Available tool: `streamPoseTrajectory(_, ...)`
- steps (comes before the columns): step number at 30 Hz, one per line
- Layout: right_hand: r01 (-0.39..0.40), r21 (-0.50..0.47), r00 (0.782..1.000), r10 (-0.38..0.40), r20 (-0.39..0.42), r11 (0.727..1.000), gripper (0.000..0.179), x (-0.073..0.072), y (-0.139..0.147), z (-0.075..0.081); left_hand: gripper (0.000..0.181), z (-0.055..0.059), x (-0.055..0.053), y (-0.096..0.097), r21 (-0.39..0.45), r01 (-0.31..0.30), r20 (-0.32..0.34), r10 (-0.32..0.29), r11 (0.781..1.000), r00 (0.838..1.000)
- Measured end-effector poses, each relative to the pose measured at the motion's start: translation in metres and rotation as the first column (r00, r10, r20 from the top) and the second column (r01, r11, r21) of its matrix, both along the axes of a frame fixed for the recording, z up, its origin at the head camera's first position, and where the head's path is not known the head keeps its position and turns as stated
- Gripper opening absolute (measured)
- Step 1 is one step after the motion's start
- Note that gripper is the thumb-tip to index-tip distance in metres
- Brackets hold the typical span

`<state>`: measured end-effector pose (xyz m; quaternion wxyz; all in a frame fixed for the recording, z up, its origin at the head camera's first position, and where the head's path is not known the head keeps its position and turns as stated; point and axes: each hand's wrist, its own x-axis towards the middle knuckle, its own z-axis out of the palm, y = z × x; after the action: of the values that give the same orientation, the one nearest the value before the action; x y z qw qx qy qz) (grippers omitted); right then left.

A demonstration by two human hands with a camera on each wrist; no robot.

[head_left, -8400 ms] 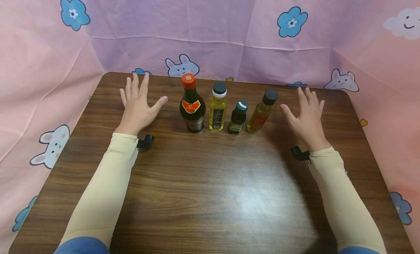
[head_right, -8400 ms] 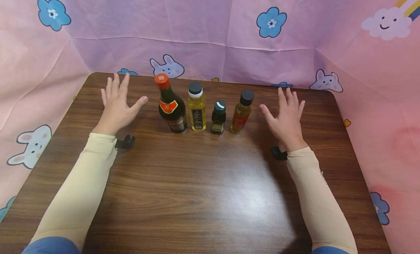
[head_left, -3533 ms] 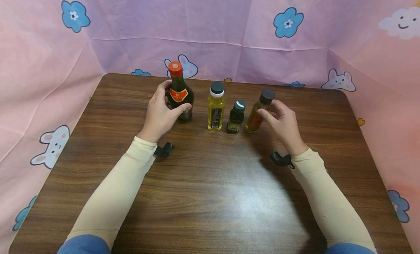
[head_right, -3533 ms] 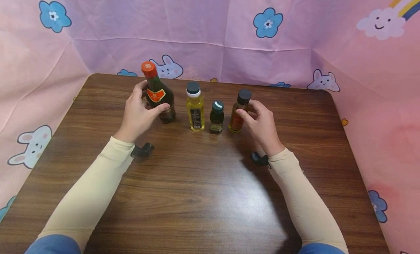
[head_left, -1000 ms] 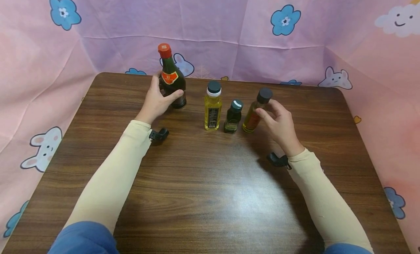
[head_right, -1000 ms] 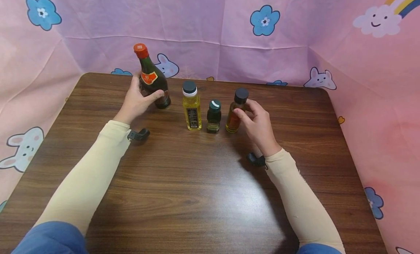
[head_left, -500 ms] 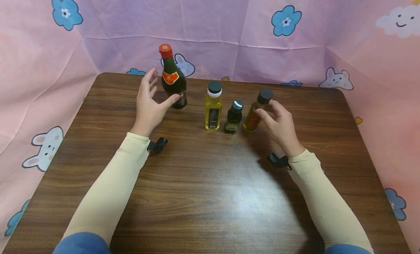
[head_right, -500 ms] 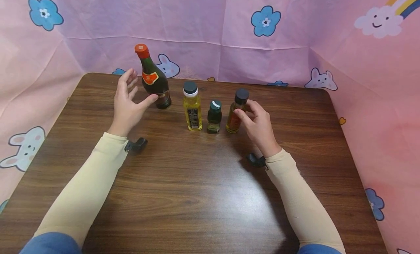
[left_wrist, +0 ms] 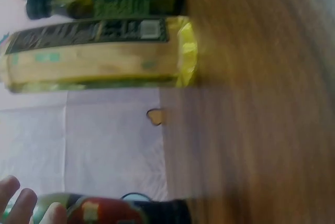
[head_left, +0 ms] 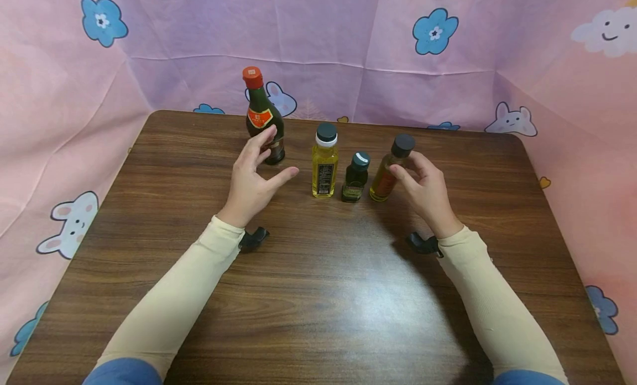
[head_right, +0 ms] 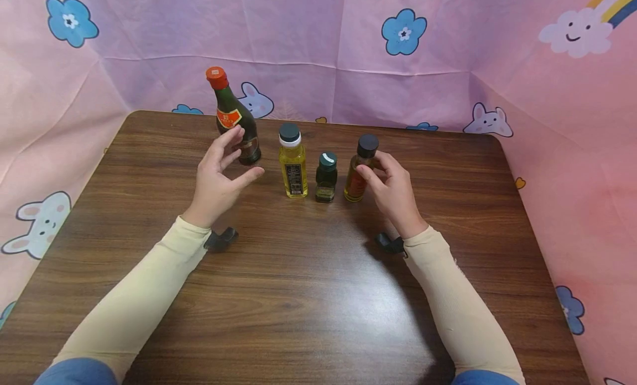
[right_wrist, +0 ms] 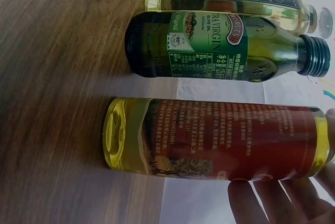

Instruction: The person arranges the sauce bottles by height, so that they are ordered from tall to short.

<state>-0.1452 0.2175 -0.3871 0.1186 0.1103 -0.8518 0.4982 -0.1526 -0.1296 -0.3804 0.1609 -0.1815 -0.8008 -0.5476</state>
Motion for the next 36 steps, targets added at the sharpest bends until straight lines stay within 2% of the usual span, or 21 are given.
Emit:
streamPoseTrajectory(4,-0.002,0.002,1.000,0.002,-0.003,1.000,0.039,0.000,0.000,0.000,0.080,0.008,0.010,0.011,-0.010,0.053,0.031,-0.053,0.999,0.998)
streamPoseTrajectory(7,-0.006,-0.007,1.000,0.006,-0.004,1.000,0.038,0.001,0.000,0.000,0.077,0.008,0.012,0.017,-0.003,0.081,0.048,-0.081,0.997,0.996)
streamPoseTrajectory(10,-0.009,-0.017,1.000,0.009,-0.010,1.000,0.037,0.001,0.000,0.000,0.075,-0.002,0.006,0.022,0.012,0.096,0.057,-0.097,0.995,0.994)
streamPoseTrajectory(15,-0.004,-0.018,1.000,0.003,-0.008,1.000,0.036,0.000,0.000,-0.001,0.081,-0.025,-0.007,0.027,0.026,0.118,0.063,-0.120,0.993,0.991)
streamPoseTrajectory(18,-0.001,-0.020,1.000,0.001,-0.004,1.000,0.035,0.000,0.000,0.000,0.084,-0.031,-0.011,0.030,0.024,0.127,0.074,-0.128,0.992,0.989)
streamPoseTrajectory(25,0.000,-0.029,1.000,0.000,-0.001,1.000,0.035,0.000,-0.001,0.000,0.082,-0.034,-0.016,0.036,0.018,0.137,0.085,-0.138,0.990,0.987)
streamPoseTrajectory(26,0.000,-0.033,1.000,0.000,-0.002,0.999,0.035,0.000,-0.001,0.000,0.081,-0.031,-0.014,0.038,0.021,0.141,0.090,-0.142,0.990,0.986)
streamPoseTrajectory(36,-0.006,-0.045,1.000,0.005,-0.016,0.999,0.033,0.000,-0.001,-0.001,0.079,-0.034,-0.017,0.046,0.023,0.151,0.096,-0.153,0.988,0.984)
